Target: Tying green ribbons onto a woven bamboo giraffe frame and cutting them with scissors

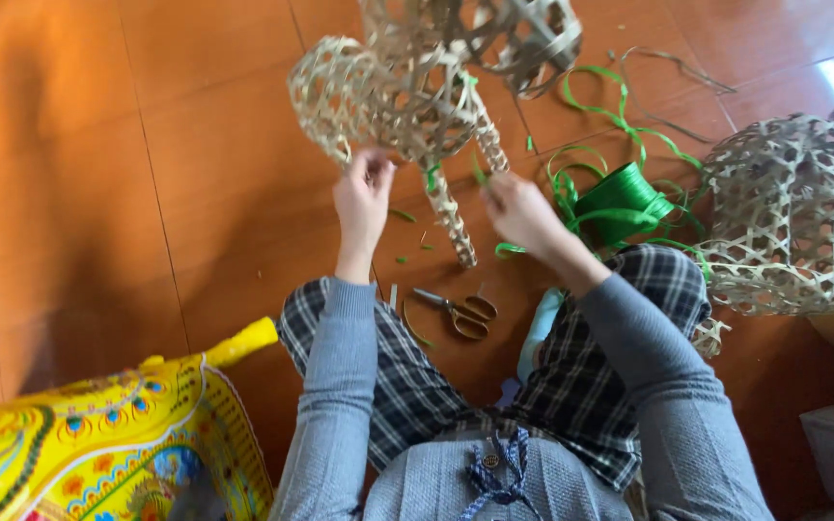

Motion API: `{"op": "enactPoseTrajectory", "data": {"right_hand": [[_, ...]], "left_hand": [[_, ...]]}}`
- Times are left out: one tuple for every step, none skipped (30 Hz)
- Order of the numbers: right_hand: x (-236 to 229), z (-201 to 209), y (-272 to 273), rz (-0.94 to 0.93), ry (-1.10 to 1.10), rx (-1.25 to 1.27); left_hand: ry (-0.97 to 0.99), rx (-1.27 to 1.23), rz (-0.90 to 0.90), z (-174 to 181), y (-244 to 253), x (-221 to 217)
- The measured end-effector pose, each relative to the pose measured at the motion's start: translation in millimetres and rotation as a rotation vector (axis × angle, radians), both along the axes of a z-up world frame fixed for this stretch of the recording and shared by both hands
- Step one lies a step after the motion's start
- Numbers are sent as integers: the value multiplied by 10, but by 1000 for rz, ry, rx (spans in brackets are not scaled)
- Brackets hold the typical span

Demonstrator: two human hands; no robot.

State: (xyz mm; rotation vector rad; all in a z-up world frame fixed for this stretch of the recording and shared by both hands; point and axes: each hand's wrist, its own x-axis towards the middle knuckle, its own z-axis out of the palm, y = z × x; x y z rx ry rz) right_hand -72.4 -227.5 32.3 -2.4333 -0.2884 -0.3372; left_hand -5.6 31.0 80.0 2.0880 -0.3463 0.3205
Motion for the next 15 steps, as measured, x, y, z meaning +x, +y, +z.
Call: {"op": "enactPoseTrajectory", "data": {"right_hand": [[38, -135, -34, 16, 14, -2], [99, -259, -81, -92, 133, 34], [157, -377, -130, -200, 252, 67], [171, -347, -6, -191, 252, 62], [180, -313, 117, -182, 276, 100], [184, -284, 248, -177, 298, 142], [213, -339, 310, -171, 296, 140], [258, -382, 357, -185, 298, 123], [301, -421, 404, -198, 299, 105], [302, -396, 436, -198, 291, 101], [301, -372, 468, -194, 308, 132], [287, -355, 503, -190, 328, 166], [296, -375, 494, -191, 322, 164], [298, -398, 489, -262, 357, 124], [298, -424, 483, -332, 391, 84]], "left_hand": [[14, -2, 16, 22, -3, 25], [-115, -49, 5, 56, -19, 82], [-244, -96, -5, 95, -37, 137], [-245, -98, 6, 238, -82, 127], [-237, -126, -36, 386, -129, 115], [-231, -151, -83, 537, -173, 109], [-234, -152, -77, 431, -187, 153], [-157, -145, -110, 340, -217, 218], [-80, -139, -142, 252, -248, 282], [-88, -144, -142, 82, -259, 369], [-253, -74, -109, -87, -274, 457], [-415, -3, -75, -259, -290, 539], [-420, -6, -76, -196, -346, 479], [-410, 18, -46, -138, -396, 409], [-400, 43, -17, -83, -446, 337]]}}
